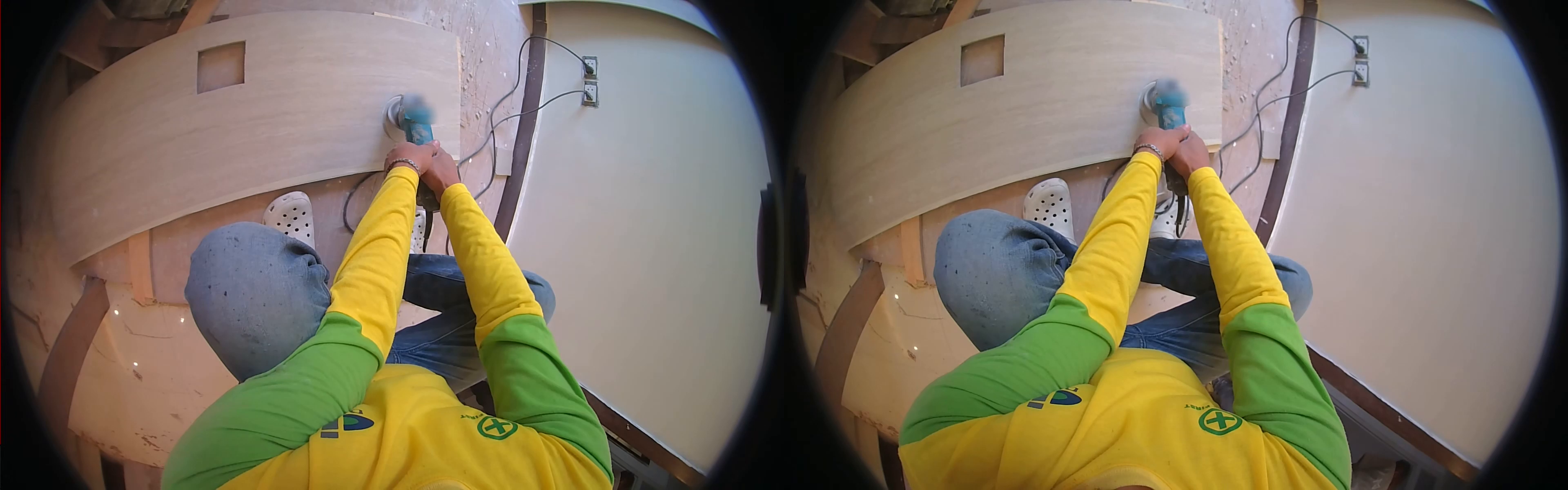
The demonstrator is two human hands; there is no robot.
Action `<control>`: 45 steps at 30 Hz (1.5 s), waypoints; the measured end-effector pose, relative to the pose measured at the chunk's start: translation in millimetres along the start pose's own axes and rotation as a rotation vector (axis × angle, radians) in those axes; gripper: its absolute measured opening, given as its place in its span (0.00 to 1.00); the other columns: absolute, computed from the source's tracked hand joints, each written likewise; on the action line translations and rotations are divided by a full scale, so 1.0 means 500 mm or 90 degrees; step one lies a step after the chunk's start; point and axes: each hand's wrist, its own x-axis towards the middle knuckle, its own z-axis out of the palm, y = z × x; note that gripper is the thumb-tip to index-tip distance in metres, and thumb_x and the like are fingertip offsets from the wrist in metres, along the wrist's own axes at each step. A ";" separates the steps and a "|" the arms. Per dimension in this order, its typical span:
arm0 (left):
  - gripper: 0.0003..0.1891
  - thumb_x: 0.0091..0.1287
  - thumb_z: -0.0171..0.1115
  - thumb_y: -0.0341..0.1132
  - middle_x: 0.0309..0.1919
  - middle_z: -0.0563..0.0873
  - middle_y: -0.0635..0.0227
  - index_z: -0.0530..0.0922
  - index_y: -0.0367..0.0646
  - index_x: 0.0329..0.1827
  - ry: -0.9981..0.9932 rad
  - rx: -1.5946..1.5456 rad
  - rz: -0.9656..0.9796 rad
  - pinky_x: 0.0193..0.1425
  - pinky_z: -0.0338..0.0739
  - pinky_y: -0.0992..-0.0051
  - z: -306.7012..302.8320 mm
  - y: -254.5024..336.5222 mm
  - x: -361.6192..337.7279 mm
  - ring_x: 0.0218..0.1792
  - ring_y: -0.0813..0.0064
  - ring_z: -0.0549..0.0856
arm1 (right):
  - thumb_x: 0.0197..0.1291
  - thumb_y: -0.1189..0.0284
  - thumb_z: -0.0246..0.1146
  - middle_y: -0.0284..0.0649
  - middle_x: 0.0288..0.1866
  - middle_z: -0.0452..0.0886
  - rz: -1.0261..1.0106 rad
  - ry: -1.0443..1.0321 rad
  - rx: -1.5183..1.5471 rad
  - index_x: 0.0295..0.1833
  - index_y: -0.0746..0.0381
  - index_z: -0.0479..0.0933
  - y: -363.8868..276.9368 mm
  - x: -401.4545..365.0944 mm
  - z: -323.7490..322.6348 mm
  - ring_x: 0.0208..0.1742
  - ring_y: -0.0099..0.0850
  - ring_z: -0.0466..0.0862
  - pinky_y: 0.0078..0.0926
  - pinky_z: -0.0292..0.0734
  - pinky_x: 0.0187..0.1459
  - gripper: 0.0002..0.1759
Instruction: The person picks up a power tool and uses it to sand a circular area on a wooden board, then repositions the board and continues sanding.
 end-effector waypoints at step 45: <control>0.42 0.56 0.70 0.65 0.56 0.84 0.42 0.82 0.28 0.54 -0.091 -0.226 -0.003 0.62 0.76 0.67 -0.001 -0.058 0.045 0.59 0.56 0.84 | 0.56 0.49 0.66 0.62 0.55 0.82 -0.003 0.027 -0.313 0.56 0.67 0.75 -0.058 -0.009 0.000 0.60 0.57 0.80 0.45 0.75 0.61 0.34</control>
